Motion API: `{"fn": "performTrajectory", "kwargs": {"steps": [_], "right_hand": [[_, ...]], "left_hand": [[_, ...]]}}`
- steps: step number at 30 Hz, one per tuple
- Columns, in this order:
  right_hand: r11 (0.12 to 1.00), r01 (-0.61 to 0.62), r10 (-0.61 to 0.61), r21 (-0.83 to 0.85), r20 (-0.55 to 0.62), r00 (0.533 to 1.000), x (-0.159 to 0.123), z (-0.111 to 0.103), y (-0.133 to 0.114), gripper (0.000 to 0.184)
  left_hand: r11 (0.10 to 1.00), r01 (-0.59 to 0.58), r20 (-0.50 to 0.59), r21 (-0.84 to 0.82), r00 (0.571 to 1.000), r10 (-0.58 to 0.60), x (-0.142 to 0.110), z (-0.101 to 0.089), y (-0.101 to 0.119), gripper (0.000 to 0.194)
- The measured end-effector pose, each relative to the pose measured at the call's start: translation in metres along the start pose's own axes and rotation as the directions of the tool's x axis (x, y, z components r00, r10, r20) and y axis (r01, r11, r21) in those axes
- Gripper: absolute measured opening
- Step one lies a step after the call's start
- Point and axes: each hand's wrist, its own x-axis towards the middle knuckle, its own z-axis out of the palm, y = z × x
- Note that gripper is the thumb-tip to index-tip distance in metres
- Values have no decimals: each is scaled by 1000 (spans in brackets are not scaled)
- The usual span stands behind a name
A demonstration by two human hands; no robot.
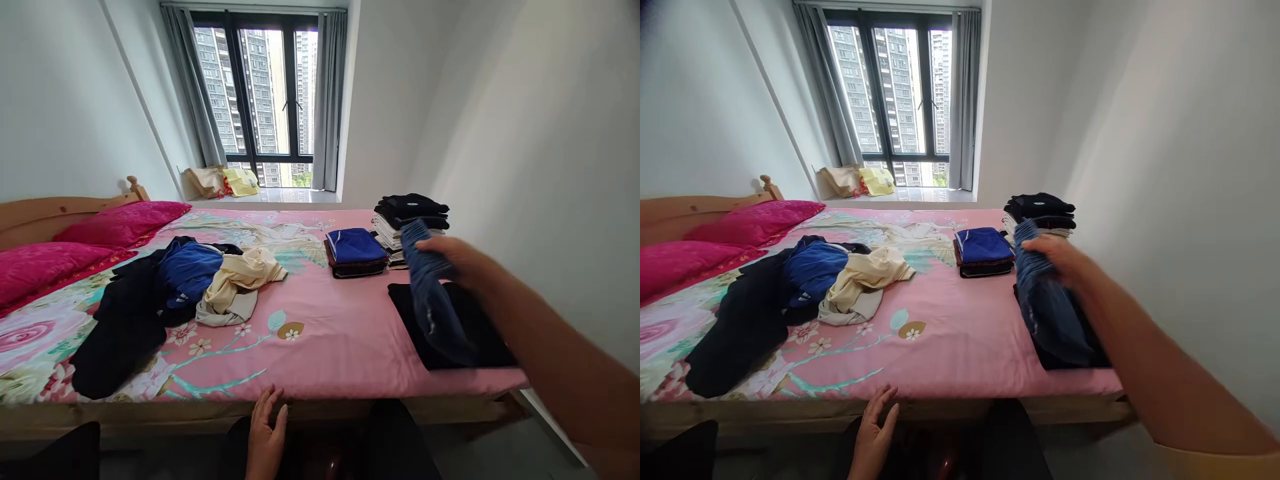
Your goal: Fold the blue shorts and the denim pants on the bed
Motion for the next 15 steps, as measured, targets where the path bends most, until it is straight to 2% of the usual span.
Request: {"fn": "performTrajectory", "kwargs": {"steps": [2, 5, 8, 11, 15], "right_hand": [[991, -84, 94, -102, 90, 992, 6, 52, 29, 16], [943, -186, 236, -275, 161, 958, 8, 139, 86, 19], [889, -194, 298, -416, 203, 933, 2, 215, 140, 17], [855, -132, 274, -502, 222, 936, -4, 271, 173, 25], [845, -11, 176, -535, 258, 950, -12, 318, 190, 38]], "left_hand": [[997, 52, 17, -65, 999, -51, 2, -8, 3, 42], [976, 152, 27, -155, 988, -150, 8, -23, 2, 45], [940, 247, 5, -234, 968, -253, 16, -38, 1, 48], [908, 295, -33, -298, 947, -318, 24, -53, -2, 48], [888, 314, -103, -337, 925, -366, 35, -68, -8, 47]]}}
